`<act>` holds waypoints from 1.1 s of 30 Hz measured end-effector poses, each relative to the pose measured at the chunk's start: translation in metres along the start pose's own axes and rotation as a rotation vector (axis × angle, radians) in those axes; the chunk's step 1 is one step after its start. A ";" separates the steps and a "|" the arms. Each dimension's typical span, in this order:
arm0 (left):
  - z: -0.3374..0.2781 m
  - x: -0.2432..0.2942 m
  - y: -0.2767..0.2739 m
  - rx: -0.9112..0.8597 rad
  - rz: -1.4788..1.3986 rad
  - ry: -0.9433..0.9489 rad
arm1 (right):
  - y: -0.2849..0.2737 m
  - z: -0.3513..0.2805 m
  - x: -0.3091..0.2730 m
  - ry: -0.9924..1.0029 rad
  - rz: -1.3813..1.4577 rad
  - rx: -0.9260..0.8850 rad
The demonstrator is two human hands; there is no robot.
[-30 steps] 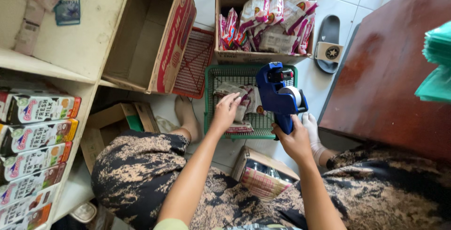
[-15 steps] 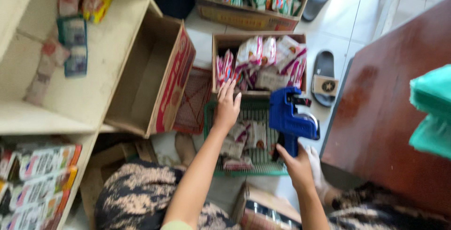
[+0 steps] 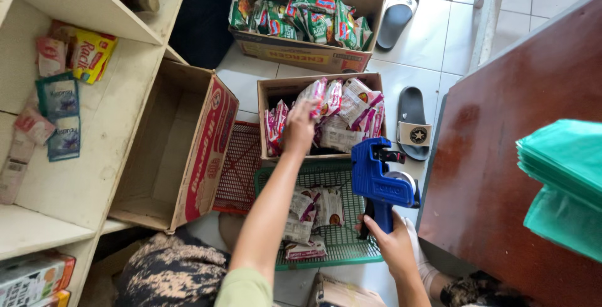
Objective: The person picks up a green basket, sets it down, and then uses a blue labeling tool to apply stickers to individual packets of instant noodles before placing them into a cardboard box while sitting on the floor.
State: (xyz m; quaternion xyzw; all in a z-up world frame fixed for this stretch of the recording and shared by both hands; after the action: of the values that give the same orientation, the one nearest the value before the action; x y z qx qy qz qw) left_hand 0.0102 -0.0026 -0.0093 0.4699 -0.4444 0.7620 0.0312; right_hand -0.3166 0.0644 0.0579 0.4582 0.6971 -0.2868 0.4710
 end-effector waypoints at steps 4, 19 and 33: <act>-0.012 0.015 -0.056 -0.207 -0.100 -0.483 | -0.006 -0.005 -0.002 -0.046 -0.051 0.006; -0.240 0.077 -0.206 -0.567 -1.118 -0.605 | -0.003 -0.081 -0.049 -0.196 -0.060 -0.037; -0.276 0.091 -0.179 -0.466 -1.127 -0.643 | -0.004 -0.117 -0.029 -0.268 -0.067 -0.039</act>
State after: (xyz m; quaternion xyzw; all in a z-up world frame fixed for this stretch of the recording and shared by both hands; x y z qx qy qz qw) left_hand -0.1465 0.2667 0.1291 0.8129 -0.2719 0.3370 0.3894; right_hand -0.3625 0.1491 0.1298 0.3830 0.6481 -0.3473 0.5592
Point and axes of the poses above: each hand's wrist, its own z-axis towards the middle knuckle, its own y-axis out of the palm, x = y × z, the point moved 2 cm from there along z, towards the middle knuckle, and after that the axes turned 8 degrees about -y, right-handed, at the moved point
